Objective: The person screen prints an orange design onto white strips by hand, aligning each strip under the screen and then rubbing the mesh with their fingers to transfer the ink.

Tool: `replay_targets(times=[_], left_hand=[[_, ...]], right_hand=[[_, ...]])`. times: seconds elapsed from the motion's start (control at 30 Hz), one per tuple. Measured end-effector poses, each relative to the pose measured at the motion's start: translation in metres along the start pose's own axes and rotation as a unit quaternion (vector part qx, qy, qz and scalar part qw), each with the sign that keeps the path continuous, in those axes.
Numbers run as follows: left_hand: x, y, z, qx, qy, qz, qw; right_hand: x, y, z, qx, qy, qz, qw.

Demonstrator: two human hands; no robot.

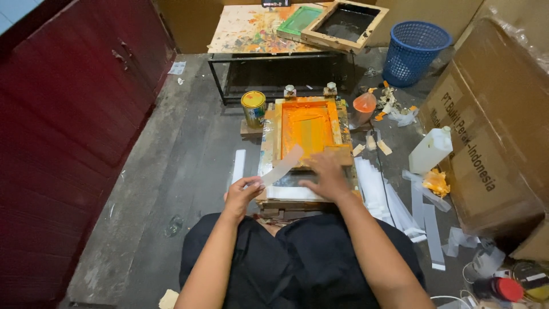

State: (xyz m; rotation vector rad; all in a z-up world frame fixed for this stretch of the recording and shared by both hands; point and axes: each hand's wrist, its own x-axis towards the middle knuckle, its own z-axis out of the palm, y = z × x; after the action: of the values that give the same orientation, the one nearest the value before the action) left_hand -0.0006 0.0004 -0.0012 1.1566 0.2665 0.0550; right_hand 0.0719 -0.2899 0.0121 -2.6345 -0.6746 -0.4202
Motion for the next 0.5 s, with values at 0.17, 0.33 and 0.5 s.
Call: replay_targets(times=[0.17, 0.33, 0.5], left_hand=[[-0.011, 0.010, 0.011, -0.003, -0.057, -0.039, 0.998], [0.003, -0.010, 0.005, 0.031, -0.124, -0.064, 0.990], [0.000, -0.020, -0.005, 0.094, -0.153, -0.087, 0.980]], right_hand=[[-0.035, -0.045, 0.006, 0.407, -0.100, 0.109, 0.902], [-0.046, -0.083, -0.002, 0.559, -0.079, 0.186, 0.804], [-0.043, -0.099, 0.013, 0.413, -0.079, 0.236, 0.876]])
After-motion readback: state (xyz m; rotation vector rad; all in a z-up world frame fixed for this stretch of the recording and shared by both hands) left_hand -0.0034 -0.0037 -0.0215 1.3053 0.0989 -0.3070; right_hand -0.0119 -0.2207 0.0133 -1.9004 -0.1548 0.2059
